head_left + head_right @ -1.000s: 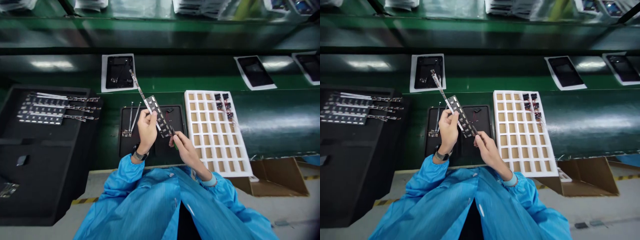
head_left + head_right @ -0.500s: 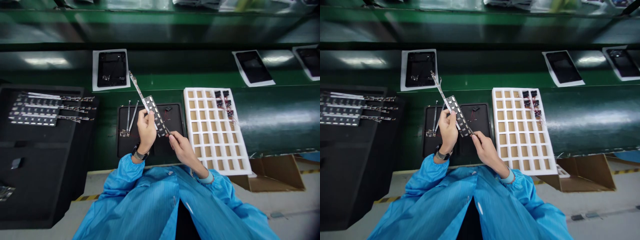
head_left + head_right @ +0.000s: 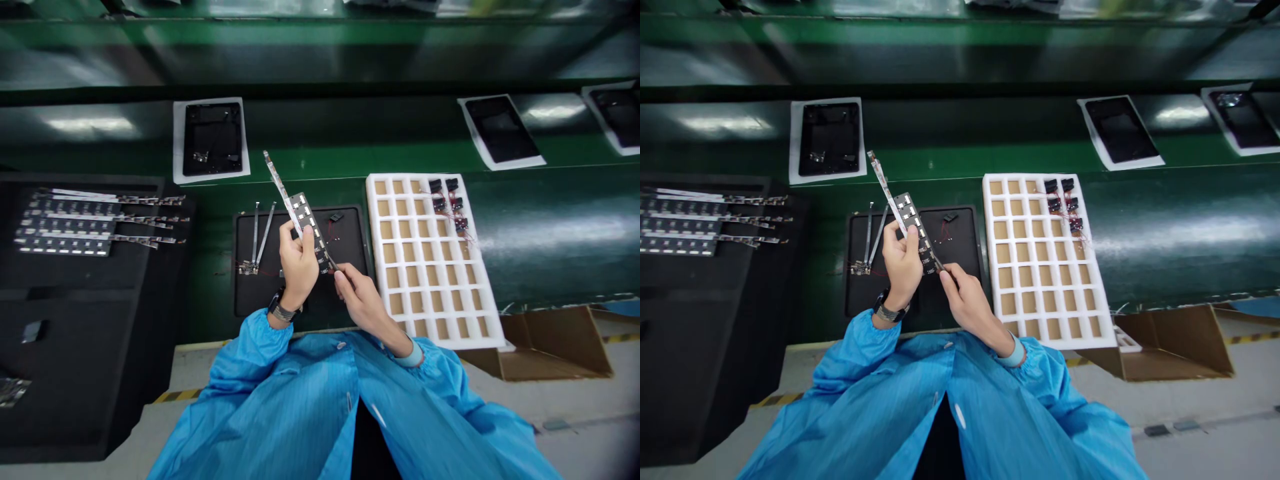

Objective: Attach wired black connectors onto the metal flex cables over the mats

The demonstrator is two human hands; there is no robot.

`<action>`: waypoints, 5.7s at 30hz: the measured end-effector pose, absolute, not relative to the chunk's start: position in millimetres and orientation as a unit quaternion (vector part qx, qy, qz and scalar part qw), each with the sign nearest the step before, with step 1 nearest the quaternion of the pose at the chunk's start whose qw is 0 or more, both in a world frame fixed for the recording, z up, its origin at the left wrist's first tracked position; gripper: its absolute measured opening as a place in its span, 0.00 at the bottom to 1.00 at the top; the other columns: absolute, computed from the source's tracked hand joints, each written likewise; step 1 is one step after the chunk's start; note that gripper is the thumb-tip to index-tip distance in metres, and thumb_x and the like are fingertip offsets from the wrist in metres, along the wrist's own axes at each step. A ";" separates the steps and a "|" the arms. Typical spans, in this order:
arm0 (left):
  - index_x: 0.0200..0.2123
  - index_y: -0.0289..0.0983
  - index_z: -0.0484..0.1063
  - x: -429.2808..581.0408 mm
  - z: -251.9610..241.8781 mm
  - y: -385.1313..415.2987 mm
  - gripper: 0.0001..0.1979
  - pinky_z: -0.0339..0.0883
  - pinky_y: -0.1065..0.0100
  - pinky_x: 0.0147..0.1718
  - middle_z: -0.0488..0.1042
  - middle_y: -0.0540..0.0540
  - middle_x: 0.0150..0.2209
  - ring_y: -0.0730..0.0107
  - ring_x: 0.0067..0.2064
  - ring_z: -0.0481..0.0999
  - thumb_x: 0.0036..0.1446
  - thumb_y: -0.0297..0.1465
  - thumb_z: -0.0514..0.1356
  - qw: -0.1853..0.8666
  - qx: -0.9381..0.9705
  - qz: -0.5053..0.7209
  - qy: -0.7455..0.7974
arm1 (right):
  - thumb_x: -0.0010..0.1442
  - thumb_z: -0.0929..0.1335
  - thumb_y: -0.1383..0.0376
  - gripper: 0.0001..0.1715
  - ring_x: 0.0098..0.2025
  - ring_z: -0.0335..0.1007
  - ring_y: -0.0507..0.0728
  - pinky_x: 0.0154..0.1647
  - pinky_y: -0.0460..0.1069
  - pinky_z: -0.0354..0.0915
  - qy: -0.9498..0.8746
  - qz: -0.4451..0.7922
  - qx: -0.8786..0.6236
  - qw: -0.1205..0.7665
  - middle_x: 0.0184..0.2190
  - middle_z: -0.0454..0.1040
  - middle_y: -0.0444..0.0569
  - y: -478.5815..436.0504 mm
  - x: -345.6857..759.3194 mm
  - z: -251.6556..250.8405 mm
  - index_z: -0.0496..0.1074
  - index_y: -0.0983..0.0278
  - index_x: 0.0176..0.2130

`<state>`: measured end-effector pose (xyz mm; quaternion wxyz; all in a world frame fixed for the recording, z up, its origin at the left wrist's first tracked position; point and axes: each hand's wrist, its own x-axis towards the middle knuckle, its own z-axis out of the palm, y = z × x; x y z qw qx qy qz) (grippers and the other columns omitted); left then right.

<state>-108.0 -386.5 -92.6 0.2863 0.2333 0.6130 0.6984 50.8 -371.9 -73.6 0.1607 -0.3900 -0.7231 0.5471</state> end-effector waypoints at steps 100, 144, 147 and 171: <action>0.49 0.39 0.66 -85.9 -98.8 -384.5 0.16 0.68 0.69 0.34 0.77 0.49 0.33 0.69 0.31 0.77 0.75 0.47 0.56 0.149 0.274 0.625 0.716 | 0.79 0.56 0.60 0.21 0.42 0.79 0.64 0.40 0.53 0.66 -0.851 0.229 -0.443 0.163 0.42 0.82 0.59 -369.3 26.4 -81.5 0.71 0.66 0.54; 0.31 0.38 0.68 -101.9 -92.0 -378.1 0.24 0.60 0.72 0.28 0.65 0.54 0.26 0.74 0.28 0.63 0.68 0.53 0.63 0.271 0.252 0.672 0.641 | 0.77 0.59 0.55 0.17 0.27 0.68 0.56 0.32 0.50 0.58 -0.739 0.486 -0.425 0.194 0.27 0.72 0.44 -352.5 24.9 -69.0 0.72 0.60 0.46; 0.31 0.39 0.68 -102.3 -93.9 -375.8 0.24 0.59 0.71 0.29 0.65 0.54 0.25 0.73 0.27 0.63 0.70 0.52 0.61 0.253 0.274 0.650 0.662 | 0.77 0.59 0.56 0.17 0.30 0.72 0.58 0.34 0.50 0.59 -0.761 0.450 -0.430 0.184 0.30 0.76 0.46 -352.5 23.9 -72.7 0.72 0.60 0.46; 0.35 0.38 0.73 -93.1 -107.6 -380.6 0.24 0.63 0.71 0.33 0.73 0.51 0.29 0.71 0.31 0.69 0.70 0.53 0.60 0.287 0.287 0.661 0.631 | 0.77 0.60 0.56 0.17 0.36 0.77 0.59 0.38 0.50 0.62 -0.754 0.435 -0.445 0.210 0.36 0.80 0.49 -337.1 21.6 -62.0 0.73 0.61 0.51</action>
